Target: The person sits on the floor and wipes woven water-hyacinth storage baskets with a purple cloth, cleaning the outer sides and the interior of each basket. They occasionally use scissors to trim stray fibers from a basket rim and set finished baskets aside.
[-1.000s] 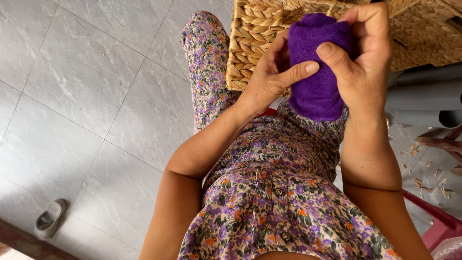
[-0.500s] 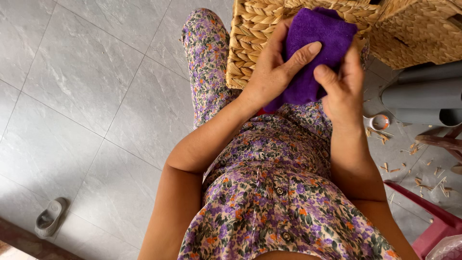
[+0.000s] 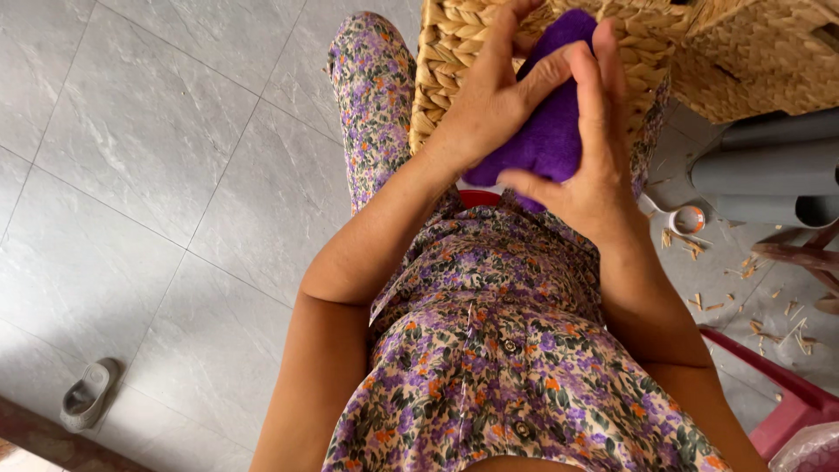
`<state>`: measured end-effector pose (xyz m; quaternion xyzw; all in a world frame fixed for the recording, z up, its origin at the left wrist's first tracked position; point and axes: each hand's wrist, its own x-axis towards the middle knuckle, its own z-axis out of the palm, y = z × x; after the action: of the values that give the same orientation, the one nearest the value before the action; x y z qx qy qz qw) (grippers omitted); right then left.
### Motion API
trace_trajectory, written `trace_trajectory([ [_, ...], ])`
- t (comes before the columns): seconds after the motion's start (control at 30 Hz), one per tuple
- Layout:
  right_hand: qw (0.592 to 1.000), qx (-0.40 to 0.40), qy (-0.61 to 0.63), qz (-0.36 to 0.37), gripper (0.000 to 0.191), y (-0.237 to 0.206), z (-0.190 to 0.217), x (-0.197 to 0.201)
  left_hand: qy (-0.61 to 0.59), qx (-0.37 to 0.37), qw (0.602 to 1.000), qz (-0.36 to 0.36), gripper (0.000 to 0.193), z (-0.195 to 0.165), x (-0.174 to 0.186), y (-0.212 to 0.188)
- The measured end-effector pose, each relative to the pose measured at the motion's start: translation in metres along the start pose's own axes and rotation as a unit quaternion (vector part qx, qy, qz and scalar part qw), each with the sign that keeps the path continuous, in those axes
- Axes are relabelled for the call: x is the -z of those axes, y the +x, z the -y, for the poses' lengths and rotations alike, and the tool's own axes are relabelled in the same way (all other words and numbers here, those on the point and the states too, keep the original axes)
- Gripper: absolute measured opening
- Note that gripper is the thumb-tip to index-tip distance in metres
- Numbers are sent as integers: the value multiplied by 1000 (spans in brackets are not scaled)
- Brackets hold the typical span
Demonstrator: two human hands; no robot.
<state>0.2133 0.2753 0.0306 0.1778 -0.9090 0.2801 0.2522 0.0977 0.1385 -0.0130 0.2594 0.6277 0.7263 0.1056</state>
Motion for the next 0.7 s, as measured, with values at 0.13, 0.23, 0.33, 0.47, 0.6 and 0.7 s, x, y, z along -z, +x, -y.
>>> trace_trajectory([
  [0.13,963,-149,218,-53,74,-15,-21,-6,-180,78,977,81,97,-13,13,-14],
  [0.23,937,-147,292,-121,77,-26,-34,-3,-43,-45,988,140,94,-21,26,-26],
  [0.33,996,-44,70,-46,76,-28,-43,0,214,-154,959,108,82,-17,20,-36],
  [0.47,983,-99,-46,151,86,-29,-47,7,401,-181,897,34,59,2,15,-43],
  [0.6,990,-119,38,69,88,-40,-39,-6,337,-168,926,-32,44,18,51,-43],
  [0.7,992,-128,-7,-3,83,-47,-38,-39,365,-190,900,-146,33,41,81,-5],
])
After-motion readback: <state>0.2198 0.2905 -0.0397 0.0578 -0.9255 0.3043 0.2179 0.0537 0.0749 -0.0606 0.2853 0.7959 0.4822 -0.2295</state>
